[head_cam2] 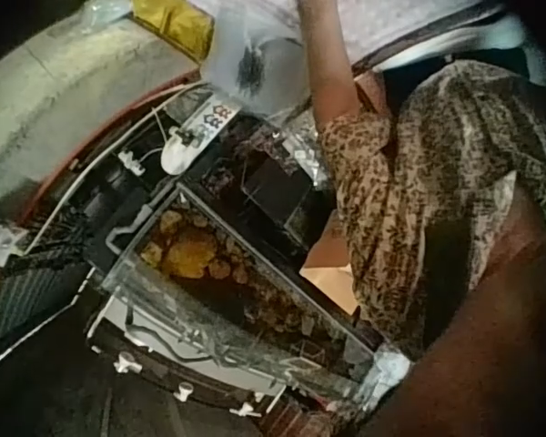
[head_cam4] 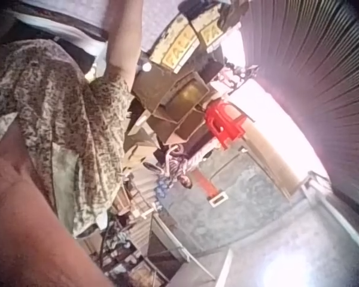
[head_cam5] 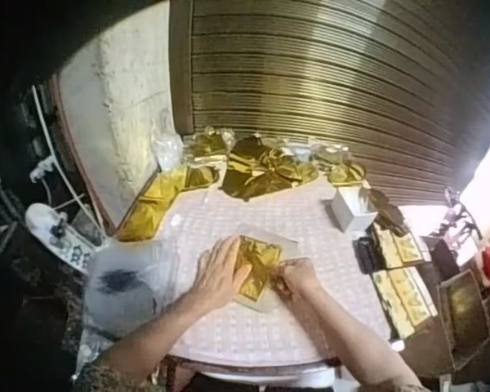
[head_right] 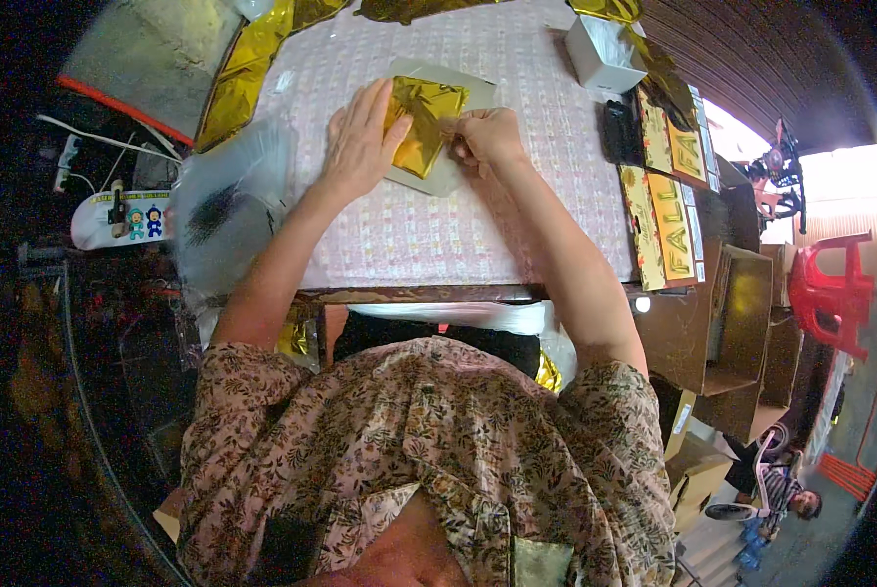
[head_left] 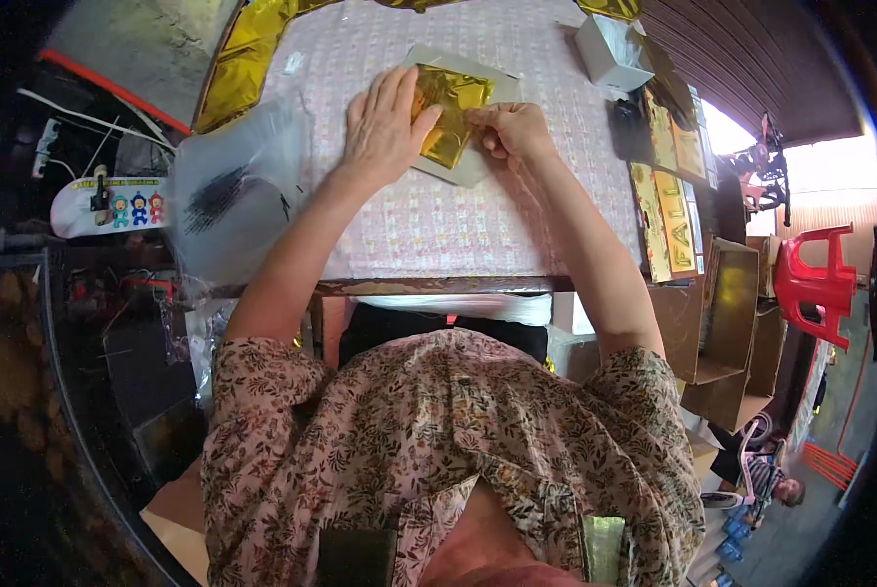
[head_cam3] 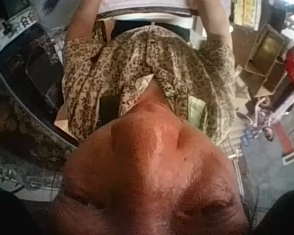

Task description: The person folds gold-colored foil pouches by hand, then places them into clear plastic sleeves for final packaging.

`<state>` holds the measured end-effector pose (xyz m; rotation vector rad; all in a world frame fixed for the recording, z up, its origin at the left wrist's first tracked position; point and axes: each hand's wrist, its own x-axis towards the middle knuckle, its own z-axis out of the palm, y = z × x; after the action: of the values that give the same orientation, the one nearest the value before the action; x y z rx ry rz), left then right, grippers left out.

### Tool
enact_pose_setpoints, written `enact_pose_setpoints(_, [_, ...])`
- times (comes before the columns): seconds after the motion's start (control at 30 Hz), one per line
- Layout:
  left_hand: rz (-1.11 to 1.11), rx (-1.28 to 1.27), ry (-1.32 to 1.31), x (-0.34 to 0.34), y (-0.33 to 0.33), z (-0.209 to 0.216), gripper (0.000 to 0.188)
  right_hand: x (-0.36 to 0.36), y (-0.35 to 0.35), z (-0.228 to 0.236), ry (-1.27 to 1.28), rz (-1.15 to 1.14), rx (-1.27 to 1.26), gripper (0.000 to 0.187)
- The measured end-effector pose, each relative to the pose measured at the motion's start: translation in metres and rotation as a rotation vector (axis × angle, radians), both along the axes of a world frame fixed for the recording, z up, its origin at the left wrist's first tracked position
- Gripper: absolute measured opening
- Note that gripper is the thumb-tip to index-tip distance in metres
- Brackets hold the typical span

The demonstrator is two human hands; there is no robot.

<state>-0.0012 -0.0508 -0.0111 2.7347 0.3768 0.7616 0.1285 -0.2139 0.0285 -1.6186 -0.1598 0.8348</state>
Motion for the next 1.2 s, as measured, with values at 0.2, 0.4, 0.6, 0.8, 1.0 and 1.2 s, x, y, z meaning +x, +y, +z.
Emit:
enact_pose_setpoints(0.2, [0.038, 0.049, 0.136, 0.002, 0.004, -0.014, 0.072, 0.024, -0.041, -0.004, -0.009, 0.035, 0.015, 0.022])
enact_pose_setpoints(0.4, [0.049, 0.167, 0.152, 0.015, 0.026, -0.016, 0.069, 0.022, -0.082, 0.009, -0.015, 0.026, -0.007, 0.018])
enact_pose_setpoints(0.6, [0.058, 0.293, 0.024, 0.027, 0.064, -0.009, 0.067, -0.016, -0.124, 0.042, -0.521, -0.142, 0.061, 0.010])
enact_pose_setpoints(0.8, [0.076, -0.668, 0.113, 0.000, 0.025, 0.034, 0.047, -0.046, -0.142, 0.026, -1.930, 0.312, -0.334, 0.032])
enact_pose_setpoints(1.0, [-0.081, -1.046, 0.171, -0.041, -0.029, 0.040, 0.048, -0.069, -0.145, 0.008, -1.485, 0.453, -0.160, 0.033])
enact_pose_setpoints(1.2, [-0.209, -0.750, 0.075, -0.030, -0.034, 0.003, 0.048, -0.025, -0.150, 0.017, -1.044, 0.373, -0.145, 0.037])
